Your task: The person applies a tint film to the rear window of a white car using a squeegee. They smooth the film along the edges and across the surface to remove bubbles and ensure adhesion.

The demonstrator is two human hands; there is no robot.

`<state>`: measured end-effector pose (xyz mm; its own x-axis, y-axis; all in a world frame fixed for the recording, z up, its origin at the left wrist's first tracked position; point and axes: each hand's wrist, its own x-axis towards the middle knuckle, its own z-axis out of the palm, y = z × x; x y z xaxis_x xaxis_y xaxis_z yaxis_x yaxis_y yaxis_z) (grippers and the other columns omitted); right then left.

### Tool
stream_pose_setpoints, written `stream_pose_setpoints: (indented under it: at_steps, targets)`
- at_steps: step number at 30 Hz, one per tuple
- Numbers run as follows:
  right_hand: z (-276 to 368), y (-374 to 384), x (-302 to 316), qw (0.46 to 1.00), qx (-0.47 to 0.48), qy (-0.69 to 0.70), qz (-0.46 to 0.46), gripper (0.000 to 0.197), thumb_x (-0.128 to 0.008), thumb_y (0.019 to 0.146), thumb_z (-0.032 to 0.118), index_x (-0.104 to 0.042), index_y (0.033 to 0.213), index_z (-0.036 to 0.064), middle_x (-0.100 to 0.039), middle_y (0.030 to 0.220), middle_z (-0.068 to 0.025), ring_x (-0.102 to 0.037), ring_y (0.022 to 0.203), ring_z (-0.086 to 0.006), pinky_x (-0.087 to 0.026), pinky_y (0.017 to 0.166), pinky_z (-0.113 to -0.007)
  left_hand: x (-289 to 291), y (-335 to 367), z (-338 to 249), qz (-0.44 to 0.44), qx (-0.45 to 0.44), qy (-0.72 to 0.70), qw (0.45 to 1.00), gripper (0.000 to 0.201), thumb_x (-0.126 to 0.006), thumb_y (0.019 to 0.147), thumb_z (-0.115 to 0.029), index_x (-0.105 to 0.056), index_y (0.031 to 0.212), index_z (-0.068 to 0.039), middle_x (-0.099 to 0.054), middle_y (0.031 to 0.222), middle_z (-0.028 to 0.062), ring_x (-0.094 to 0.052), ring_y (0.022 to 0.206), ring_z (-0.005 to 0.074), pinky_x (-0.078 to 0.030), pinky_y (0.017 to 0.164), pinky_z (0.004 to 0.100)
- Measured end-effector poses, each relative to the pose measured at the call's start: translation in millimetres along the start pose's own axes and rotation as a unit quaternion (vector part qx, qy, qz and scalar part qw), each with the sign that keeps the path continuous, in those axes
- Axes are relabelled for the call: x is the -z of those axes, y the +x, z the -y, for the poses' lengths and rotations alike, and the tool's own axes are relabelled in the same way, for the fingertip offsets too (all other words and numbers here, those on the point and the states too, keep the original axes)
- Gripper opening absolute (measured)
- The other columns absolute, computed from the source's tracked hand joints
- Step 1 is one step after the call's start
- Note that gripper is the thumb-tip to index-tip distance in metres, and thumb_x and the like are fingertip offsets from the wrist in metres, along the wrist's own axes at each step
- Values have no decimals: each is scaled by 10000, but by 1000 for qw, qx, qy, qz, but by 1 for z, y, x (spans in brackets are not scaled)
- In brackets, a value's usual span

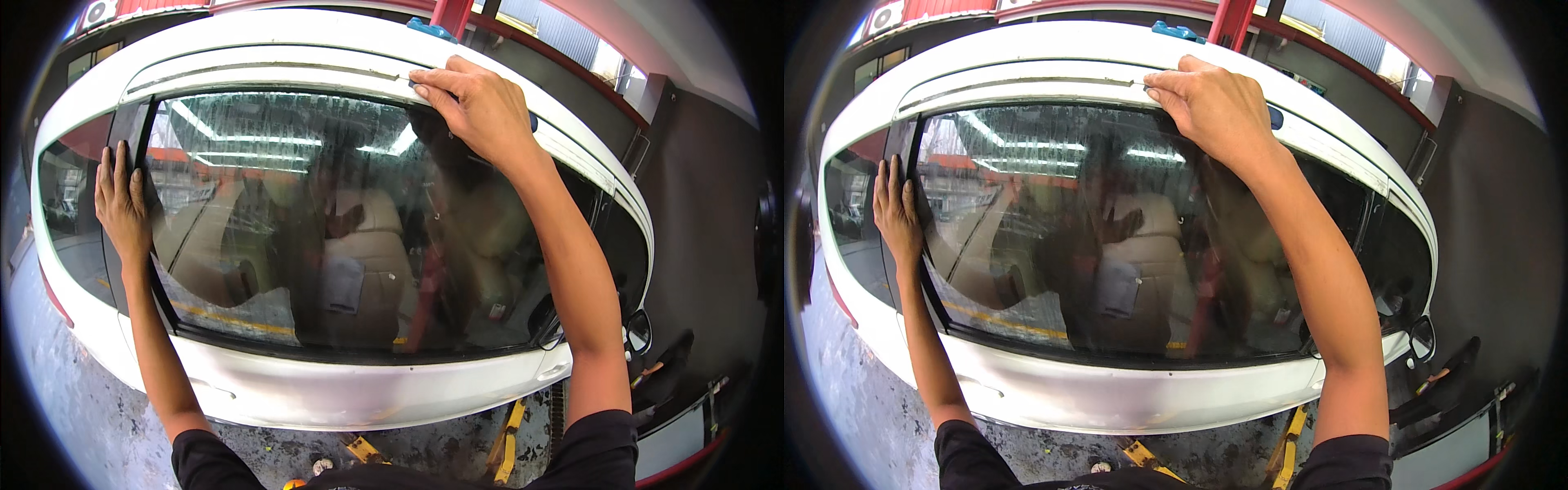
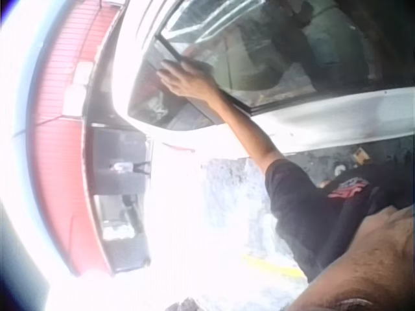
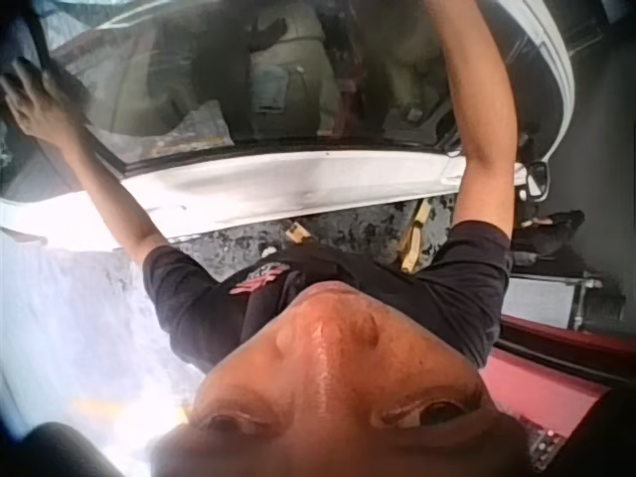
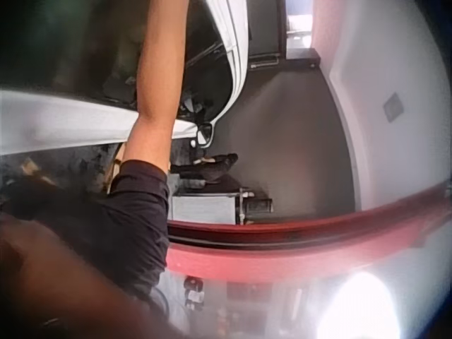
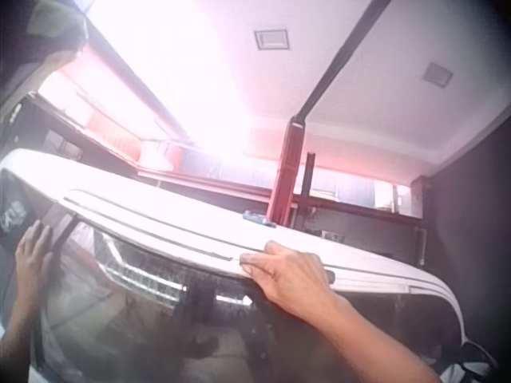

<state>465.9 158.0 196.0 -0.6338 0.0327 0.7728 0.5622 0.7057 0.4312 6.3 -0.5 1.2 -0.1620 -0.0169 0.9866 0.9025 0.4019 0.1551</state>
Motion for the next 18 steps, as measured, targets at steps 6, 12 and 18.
stream_pose_setpoints:
  at_steps: [6,12,18]
  targets:
    - [18,9,2,999,23,-49,8,193,-687,981,308,-803,1084,193,-661,841,-38,-674,736,-287,-517,638,-425,6,1,-6,-6,-5,-13,1000,450,-498,1105,-352,-530,1548,-279,-473,1614,55,-461,1449,335,-336,1195,462]
    - [12,8,-15,995,-40,85,-25,188,-684,982,300,-806,1072,188,-660,838,-42,-685,753,-297,-528,662,-437,6,2,-11,-4,-5,-22,1000,454,-510,1099,-351,-533,1546,-279,-478,1610,60,-462,1450,329,-335,1195,460]
    - [12,16,9,999,27,-16,32,203,-686,982,302,-809,1083,177,-668,849,-37,-688,767,-297,-531,673,-426,6,-2,-2,8,7,-3,1000,474,-518,1094,-374,-510,1562,-298,-461,1625,46,-447,1464,311,-309,1207,459]
